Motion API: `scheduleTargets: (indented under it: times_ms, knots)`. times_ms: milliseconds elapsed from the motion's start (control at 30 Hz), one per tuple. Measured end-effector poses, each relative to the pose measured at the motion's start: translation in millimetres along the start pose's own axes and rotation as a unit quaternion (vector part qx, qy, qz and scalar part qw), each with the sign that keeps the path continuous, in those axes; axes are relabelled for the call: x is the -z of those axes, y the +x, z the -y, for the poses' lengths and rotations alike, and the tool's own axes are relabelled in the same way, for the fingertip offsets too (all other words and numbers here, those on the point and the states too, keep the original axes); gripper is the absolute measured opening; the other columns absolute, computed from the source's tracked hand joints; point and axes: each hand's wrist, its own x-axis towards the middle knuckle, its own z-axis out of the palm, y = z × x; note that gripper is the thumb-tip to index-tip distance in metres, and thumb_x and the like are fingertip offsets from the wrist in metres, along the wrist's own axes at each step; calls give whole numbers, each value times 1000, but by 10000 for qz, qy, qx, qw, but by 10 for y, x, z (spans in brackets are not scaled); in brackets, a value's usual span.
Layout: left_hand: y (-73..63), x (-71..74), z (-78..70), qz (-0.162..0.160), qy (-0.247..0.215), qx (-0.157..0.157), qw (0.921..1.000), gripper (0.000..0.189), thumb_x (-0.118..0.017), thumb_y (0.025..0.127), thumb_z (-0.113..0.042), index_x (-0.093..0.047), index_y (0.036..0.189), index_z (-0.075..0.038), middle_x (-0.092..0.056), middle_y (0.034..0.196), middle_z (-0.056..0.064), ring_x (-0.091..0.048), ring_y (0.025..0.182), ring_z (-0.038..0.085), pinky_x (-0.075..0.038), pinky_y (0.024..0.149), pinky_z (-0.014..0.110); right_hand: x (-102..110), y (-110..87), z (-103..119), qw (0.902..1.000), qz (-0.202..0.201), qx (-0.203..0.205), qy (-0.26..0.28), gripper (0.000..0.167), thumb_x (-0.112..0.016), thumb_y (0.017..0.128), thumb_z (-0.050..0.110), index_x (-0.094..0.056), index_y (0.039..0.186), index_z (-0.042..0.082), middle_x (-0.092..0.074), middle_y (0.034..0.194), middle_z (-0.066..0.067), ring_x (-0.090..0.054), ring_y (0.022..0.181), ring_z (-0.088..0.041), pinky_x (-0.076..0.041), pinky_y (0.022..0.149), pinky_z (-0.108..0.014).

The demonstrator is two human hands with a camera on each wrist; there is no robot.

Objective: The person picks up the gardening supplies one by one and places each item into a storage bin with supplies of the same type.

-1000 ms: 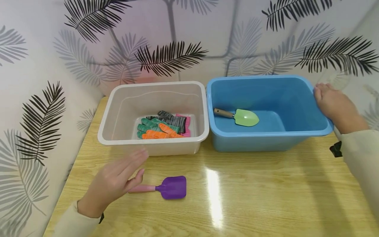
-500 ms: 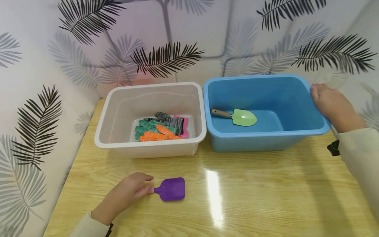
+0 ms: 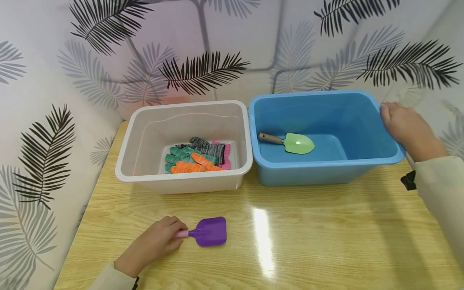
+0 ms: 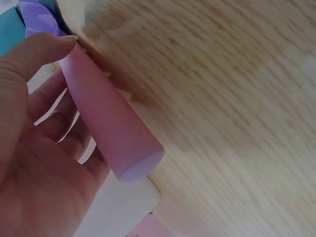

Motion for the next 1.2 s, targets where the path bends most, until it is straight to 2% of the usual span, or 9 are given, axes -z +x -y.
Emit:
scheduleTargets:
  times_ms: [200,467,667,1000,1200]
  knots:
    - [21,-31,-23,-33,-160,-40,9999,13,-68,84,-16,-65,96,-15,-56,91,-10,-51,82,4,-48,73,26,2,-5,4,10000,40,-65,26,65,-8,99,40,-32,135,-9,-31,136,-36,-29,118,-58,-22,96,-66]
    - [26,-63,-54,-257,-127,-200,9994,12,-68,83,-13,-62,93,-15,-54,88,-10,-47,79,3,-45,70,23,-2,-6,13,9999,39,-66,86,67,-8,99,41,-32,136,-9,-30,137,-36,-28,119,-58,-21,97,-66]
    - [30,-79,-57,-236,-255,-207,9992,10,-65,85,-12,-61,94,-15,-54,89,-10,-45,79,1,-45,70,21,0,-11,20,9999,18,-93,87,66,-8,99,40,-33,135,-9,-31,136,-36,-29,118,-58,-21,96,-66]
    - [67,-73,-67,-361,-244,-389,9983,11,-66,84,-10,-60,93,-13,-54,89,-8,-47,80,3,-46,71,22,-2,-6,1,9999,-47,-76,68,61,-9,99,39,-42,121,-7,-37,129,-38,-33,113,-58,-24,92,-67]
    - [91,-56,-74,-212,-181,-315,9991,8,-65,85,-12,-61,92,-12,-54,88,-8,-47,80,4,-46,70,23,3,-18,16,9998,6,-160,91,63,-8,99,41,-39,127,-7,-35,132,-37,-32,115,-58,-23,94,-67]
